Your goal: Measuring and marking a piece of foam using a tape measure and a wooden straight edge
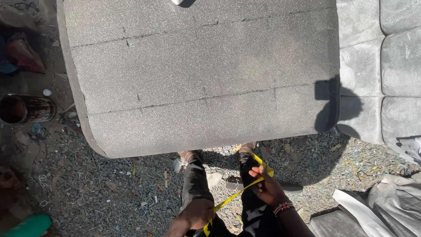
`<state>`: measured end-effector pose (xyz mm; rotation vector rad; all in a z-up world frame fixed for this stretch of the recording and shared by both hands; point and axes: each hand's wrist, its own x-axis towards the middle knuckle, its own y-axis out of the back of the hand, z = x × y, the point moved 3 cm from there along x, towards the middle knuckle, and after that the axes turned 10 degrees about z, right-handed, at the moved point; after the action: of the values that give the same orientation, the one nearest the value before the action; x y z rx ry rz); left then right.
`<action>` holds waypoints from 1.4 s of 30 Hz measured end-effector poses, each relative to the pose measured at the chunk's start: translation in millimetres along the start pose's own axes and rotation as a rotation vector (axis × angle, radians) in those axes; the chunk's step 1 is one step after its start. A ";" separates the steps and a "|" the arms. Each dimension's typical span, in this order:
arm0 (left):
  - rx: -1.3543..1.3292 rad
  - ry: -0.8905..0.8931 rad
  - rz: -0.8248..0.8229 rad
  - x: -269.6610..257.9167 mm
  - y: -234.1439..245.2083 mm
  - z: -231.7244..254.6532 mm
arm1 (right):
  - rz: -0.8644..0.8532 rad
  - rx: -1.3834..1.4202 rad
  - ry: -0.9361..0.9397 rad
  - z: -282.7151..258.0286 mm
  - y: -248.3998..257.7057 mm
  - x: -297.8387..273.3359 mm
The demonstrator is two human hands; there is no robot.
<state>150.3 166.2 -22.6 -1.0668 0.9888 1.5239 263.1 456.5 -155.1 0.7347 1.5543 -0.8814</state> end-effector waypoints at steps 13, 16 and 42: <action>-0.014 -0.115 0.106 31.6 -46.3 71.2 | 0.276 -0.340 0.251 25.2 -45.1 -50.1; -0.041 -0.119 0.168 48.3 -52.1 86.5 | 0.135 -0.541 0.456 25.5 -62.7 -76.7; -1.134 -0.006 0.173 72.3 -80.1 -33.7 | 0.012 -0.389 0.776 -19.3 -164.6 -42.8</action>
<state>225.0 167.5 -107.5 -1.7441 0.1156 2.2921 121.4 387.5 -88.3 0.8416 2.3121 -0.2478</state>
